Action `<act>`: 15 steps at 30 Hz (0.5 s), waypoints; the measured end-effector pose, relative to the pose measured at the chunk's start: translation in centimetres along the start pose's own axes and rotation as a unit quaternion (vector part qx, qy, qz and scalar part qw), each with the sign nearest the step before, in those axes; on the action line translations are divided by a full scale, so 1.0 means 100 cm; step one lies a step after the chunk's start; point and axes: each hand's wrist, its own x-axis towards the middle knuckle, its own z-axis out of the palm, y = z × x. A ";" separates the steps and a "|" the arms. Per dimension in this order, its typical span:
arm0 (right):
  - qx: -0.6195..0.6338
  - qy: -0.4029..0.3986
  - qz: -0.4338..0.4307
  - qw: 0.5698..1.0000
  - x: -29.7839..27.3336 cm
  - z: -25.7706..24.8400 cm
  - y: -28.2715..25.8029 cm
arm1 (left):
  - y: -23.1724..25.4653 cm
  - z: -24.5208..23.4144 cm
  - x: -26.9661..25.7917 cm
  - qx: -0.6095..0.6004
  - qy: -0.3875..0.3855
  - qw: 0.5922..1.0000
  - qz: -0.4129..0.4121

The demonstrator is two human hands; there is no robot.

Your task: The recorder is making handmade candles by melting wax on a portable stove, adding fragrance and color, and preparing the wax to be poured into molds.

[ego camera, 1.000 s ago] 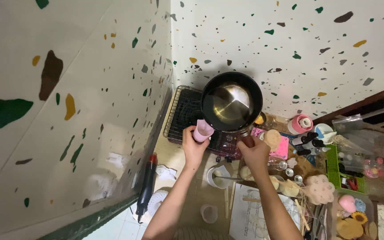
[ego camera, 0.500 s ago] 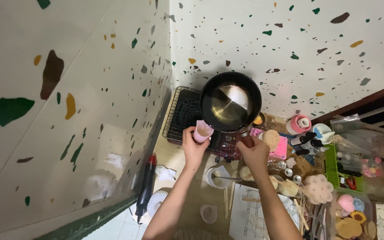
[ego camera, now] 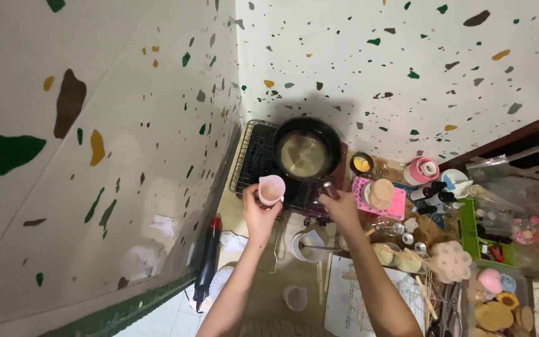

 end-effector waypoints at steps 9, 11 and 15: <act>0.000 0.010 -0.002 1.000 0.030 0.065 0.066 | 0.031 -0.040 -0.018 -0.027 -0.002 0.999 -0.046; 0.023 0.003 0.013 1.000 0.028 0.072 0.070 | 0.046 -0.049 -0.021 -0.030 -0.016 0.999 -0.042; 0.056 0.002 0.000 0.998 0.030 0.084 0.076 | 0.052 -0.059 -0.029 -0.002 -0.004 1.000 -0.008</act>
